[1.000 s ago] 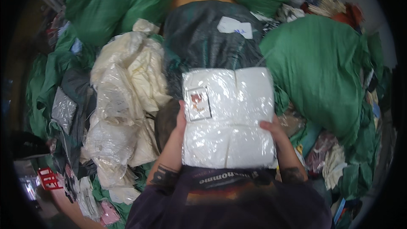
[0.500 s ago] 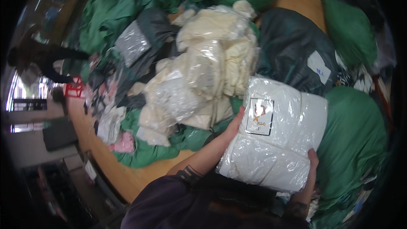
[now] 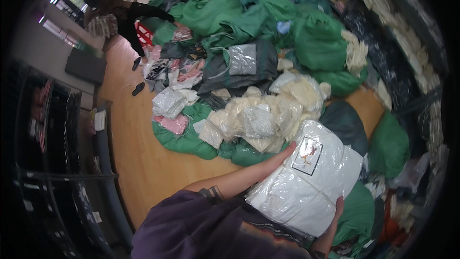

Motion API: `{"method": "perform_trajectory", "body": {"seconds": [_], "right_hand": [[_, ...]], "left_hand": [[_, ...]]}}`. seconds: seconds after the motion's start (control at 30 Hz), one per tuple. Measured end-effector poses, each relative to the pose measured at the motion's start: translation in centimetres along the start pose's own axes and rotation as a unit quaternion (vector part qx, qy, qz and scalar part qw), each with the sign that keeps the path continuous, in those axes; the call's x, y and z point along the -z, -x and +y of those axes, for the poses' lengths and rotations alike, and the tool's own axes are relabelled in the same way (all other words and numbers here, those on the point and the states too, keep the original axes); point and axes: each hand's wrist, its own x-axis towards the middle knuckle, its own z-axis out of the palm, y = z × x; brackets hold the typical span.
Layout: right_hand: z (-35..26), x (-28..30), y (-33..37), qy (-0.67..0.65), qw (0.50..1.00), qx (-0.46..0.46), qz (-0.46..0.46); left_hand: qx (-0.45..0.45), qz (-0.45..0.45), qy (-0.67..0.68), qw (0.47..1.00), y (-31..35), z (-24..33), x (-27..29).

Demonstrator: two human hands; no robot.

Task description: The person writes a number on a small paper label, sticks it onto a plastic-wrapped package, and places the package on a metal shelf. The person then retrieves another wrapped package from a large green sack, carries it to the shelf, and places it down. The person uses a marker to write on a label and sticks it to the package.

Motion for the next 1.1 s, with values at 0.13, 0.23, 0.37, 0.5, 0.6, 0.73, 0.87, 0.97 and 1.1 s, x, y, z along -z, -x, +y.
{"method": "perform_trajectory", "body": {"seconds": [0.13,0.23,0.37,0.5,0.6,0.73,0.87,0.97,1.1], "right_hand": [[1.1,-2.6,4.5,-0.011,0.997,0.024,-0.073],[2.2,-2.8,8.1,0.036,0.992,-0.019,-0.120],[4.4,-0.5,7.8,0.059,0.959,-0.086,-0.262],[7.7,-0.9,10.1,0.096,0.938,-0.151,-0.296],[9.8,-3.0,13.3,0.106,0.938,-0.160,-0.288],[14.5,-7.1,18.1,0.130,0.932,-0.150,-0.303],[20.6,-12.9,22.9,0.174,0.914,-0.160,-0.329],[25.3,-17.1,23.9,0.228,0.889,-0.150,-0.369],[34.6,-25.8,29.9,0.246,0.882,-0.139,-0.378]], "left_hand": [[-0.048,-0.051,0.004,0.998,8.8,0.9,-2.2],[-0.125,-0.014,0.019,0.992,15.3,-2.1,-3.2],[-0.217,0.071,0.041,0.973,21.6,-7.9,-2.7],[-0.245,0.041,0.104,0.963,27.8,-14.0,-0.4],[-0.267,0.039,0.126,0.955,33.4,-16.2,-0.1],[-0.308,0.097,0.104,0.941,41.9,-18.2,1.4],[-0.355,0.110,0.154,0.916,49.0,-20.4,7.6],[-0.360,0.122,0.181,0.907,55.2,-21.6,11.9],[-0.422,0.171,0.163,0.875,68.0,-20.2,16.0]]}}
